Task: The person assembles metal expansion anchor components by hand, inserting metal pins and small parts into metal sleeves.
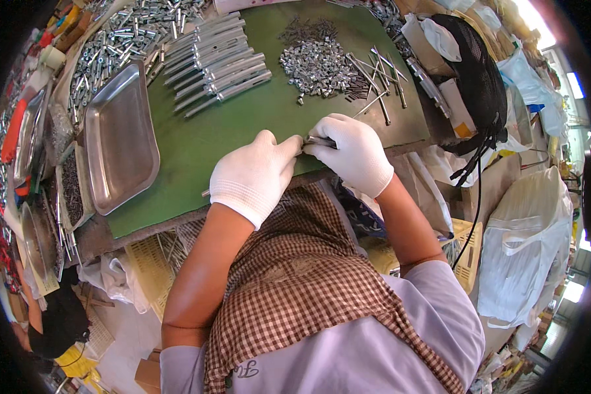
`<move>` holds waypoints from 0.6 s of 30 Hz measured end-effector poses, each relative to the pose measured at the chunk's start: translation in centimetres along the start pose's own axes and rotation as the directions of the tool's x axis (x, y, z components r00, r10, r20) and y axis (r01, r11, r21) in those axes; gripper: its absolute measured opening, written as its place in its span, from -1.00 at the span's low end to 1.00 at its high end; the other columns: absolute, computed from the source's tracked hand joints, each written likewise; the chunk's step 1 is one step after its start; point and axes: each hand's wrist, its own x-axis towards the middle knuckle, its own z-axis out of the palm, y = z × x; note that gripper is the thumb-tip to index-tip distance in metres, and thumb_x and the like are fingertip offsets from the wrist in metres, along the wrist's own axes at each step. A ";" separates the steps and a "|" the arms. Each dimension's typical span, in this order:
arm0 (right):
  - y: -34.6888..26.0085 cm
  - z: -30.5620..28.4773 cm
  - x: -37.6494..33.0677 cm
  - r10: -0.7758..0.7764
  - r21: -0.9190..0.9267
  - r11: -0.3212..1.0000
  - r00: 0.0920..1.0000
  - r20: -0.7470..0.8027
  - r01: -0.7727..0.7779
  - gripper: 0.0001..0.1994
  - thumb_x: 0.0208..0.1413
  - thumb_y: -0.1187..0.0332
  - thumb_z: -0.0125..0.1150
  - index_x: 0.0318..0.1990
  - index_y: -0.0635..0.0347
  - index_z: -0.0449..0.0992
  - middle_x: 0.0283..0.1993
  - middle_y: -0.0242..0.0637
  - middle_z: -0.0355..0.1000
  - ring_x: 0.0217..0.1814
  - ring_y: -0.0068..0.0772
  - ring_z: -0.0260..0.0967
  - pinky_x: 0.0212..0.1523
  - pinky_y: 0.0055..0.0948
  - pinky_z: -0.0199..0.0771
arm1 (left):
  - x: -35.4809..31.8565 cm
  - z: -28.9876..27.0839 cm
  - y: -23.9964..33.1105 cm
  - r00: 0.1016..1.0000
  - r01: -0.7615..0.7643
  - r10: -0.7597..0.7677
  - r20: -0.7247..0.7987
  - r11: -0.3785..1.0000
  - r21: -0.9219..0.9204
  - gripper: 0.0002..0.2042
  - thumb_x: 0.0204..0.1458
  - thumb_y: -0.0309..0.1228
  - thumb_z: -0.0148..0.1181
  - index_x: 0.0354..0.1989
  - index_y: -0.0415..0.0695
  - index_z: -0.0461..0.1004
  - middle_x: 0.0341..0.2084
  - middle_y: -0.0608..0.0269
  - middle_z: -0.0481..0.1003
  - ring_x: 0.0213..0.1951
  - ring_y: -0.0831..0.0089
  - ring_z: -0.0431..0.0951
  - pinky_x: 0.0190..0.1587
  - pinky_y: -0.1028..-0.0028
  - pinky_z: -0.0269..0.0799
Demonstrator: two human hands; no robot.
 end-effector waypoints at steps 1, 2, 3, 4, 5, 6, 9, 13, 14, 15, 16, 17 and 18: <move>0.2 0.1 0.1 -0.030 -0.023 0.999 0.999 -0.012 0.029 -0.81 -0.03 0.28 0.31 -0.37 0.18 0.49 -0.39 -0.18 0.41 -0.31 -0.06 0.43 -0.29 -0.19 0.41 | 0.0 0.0 0.0 1.000 0.001 -0.001 0.001 1.000 -0.002 -0.76 0.11 -0.25 0.08 -0.05 0.17 0.48 -0.41 0.15 0.42 -0.47 0.11 0.53 -0.42 0.20 0.48; 0.1 -0.1 0.2 -0.031 -0.022 0.999 0.999 -0.010 0.031 -0.81 -0.03 0.28 0.31 -0.37 0.18 0.49 -0.39 -0.18 0.41 -0.31 -0.06 0.43 -0.29 -0.19 0.41 | 0.0 0.0 -0.1 1.000 -0.007 0.007 -0.004 1.000 -0.003 -0.76 0.11 -0.25 0.08 -0.04 0.17 0.48 -0.42 0.15 0.42 -0.47 0.11 0.53 -0.42 0.20 0.48; 0.0 -0.4 0.4 -0.039 -0.066 0.997 0.998 0.041 0.042 -0.82 -0.01 0.29 0.27 -0.37 0.18 0.47 -0.38 -0.18 0.40 -0.31 -0.06 0.44 -0.29 -0.17 0.42 | 0.0 -0.1 -0.1 1.000 -0.015 0.015 -0.008 1.000 -0.003 -0.76 0.11 -0.25 0.08 -0.04 0.17 0.48 -0.42 0.15 0.41 -0.47 0.11 0.53 -0.42 0.20 0.48; -0.2 -0.7 0.5 -0.046 -0.109 0.993 0.995 0.093 0.056 -0.83 0.00 0.30 0.24 -0.36 0.19 0.46 -0.38 -0.17 0.40 -0.31 -0.05 0.44 -0.30 -0.16 0.43 | -0.1 0.0 -0.2 1.000 -0.011 0.011 -0.008 1.000 -0.003 -0.76 0.11 -0.25 0.08 -0.04 0.17 0.48 -0.42 0.15 0.41 -0.47 0.11 0.53 -0.42 0.20 0.48; -0.7 -0.9 0.6 -0.048 -0.107 0.993 0.994 0.095 0.058 -0.83 0.00 0.30 0.24 -0.36 0.19 0.46 -0.38 -0.17 0.40 -0.31 -0.05 0.44 -0.30 -0.16 0.43 | -0.2 0.2 -0.1 1.000 -0.009 0.009 -0.014 1.000 0.003 -0.77 0.11 -0.25 0.08 -0.05 0.17 0.48 -0.42 0.15 0.41 -0.47 0.11 0.53 -0.42 0.20 0.47; -1.3 -0.9 0.5 -0.097 -0.243 0.962 0.987 0.126 0.125 -0.84 0.02 0.31 0.21 -0.36 0.19 0.44 -0.38 -0.16 0.40 -0.31 -0.04 0.45 -0.30 -0.15 0.45 | -0.2 0.3 -0.1 1.000 -0.005 0.006 -0.019 1.000 0.009 -0.77 0.11 -0.25 0.09 -0.05 0.17 0.48 -0.42 0.15 0.41 -0.47 0.12 0.53 -0.42 0.20 0.47; -1.9 -1.0 0.7 -0.163 -0.420 0.876 0.966 0.203 0.236 -0.87 0.04 0.33 0.12 -0.37 0.19 0.41 -0.37 -0.13 0.41 -0.30 0.01 0.45 -0.31 -0.11 0.48 | -0.1 0.1 0.0 1.000 -0.007 0.007 0.022 1.000 0.027 -0.77 0.12 -0.26 0.08 -0.04 0.18 0.47 -0.41 0.16 0.40 -0.48 0.11 0.52 -0.44 0.19 0.47; 0.0 -1.8 2.3 -0.114 -0.171 0.971 0.949 0.294 0.169 -0.79 0.01 0.23 0.21 -0.35 0.17 0.42 -0.36 -0.13 0.42 -0.26 0.01 0.44 -0.24 -0.12 0.44 | 0.1 -0.3 -0.2 0.999 -0.040 0.039 0.038 0.999 0.027 -0.74 0.14 -0.31 0.03 0.01 0.17 0.46 -0.41 0.09 0.41 -0.44 0.09 0.57 -0.39 0.16 0.54; 0.3 -1.5 2.1 -0.116 -0.149 0.976 0.958 0.261 0.159 -0.77 0.00 0.21 0.23 -0.35 0.17 0.42 -0.36 -0.13 0.42 -0.25 0.01 0.44 -0.23 -0.12 0.43 | -0.1 0.1 -0.3 0.998 -0.056 0.055 0.030 0.997 0.050 -0.73 0.14 -0.28 0.05 0.02 0.20 0.44 -0.41 0.11 0.40 -0.47 0.10 0.55 -0.42 0.17 0.50; 0.5 -1.3 1.8 -0.117 -0.126 0.981 0.967 0.227 0.148 -0.75 -0.01 0.19 0.25 -0.34 0.17 0.41 -0.35 -0.13 0.42 -0.23 0.01 0.43 -0.21 -0.13 0.42 | -0.2 0.3 -0.4 0.997 -0.072 0.071 0.023 0.995 0.074 -0.72 0.15 -0.26 0.06 0.04 0.22 0.42 -0.42 0.14 0.38 -0.50 0.11 0.52 -0.46 0.18 0.47; 0.4 -1.2 1.7 -0.059 -0.152 0.984 0.971 0.231 0.096 -0.76 -0.03 0.22 0.26 -0.29 0.15 0.44 -0.31 -0.15 0.44 -0.21 0.01 0.43 -0.21 -0.13 0.42 | -0.1 0.3 -0.4 0.997 -0.071 0.070 0.023 0.995 0.073 -0.72 0.15 -0.26 0.06 0.04 0.22 0.42 -0.42 0.14 0.38 -0.50 0.11 0.52 -0.46 0.18 0.47; 0.5 -1.2 1.5 -0.059 -0.151 0.984 0.971 0.232 0.096 -0.76 -0.03 0.22 0.26 -0.29 0.15 0.44 -0.31 -0.15 0.44 -0.21 0.01 0.43 -0.21 -0.13 0.42 | 0.0 0.1 -0.4 0.997 -0.075 0.072 0.033 0.993 0.089 -0.71 0.16 -0.26 0.05 0.06 0.23 0.41 -0.42 0.12 0.39 -0.50 0.10 0.53 -0.46 0.18 0.48; 0.7 -1.2 1.1 -0.107 -0.085 0.989 0.981 0.164 0.122 -0.76 -0.01 0.23 0.26 -0.26 0.15 0.45 -0.33 -0.20 0.43 -0.24 -0.06 0.44 -0.22 -0.16 0.43 | 0.0 -0.1 -0.3 0.996 -0.079 0.074 0.044 0.991 0.106 -0.70 0.16 -0.25 0.03 0.08 0.24 0.39 -0.42 0.11 0.39 -0.50 0.10 0.53 -0.45 0.18 0.49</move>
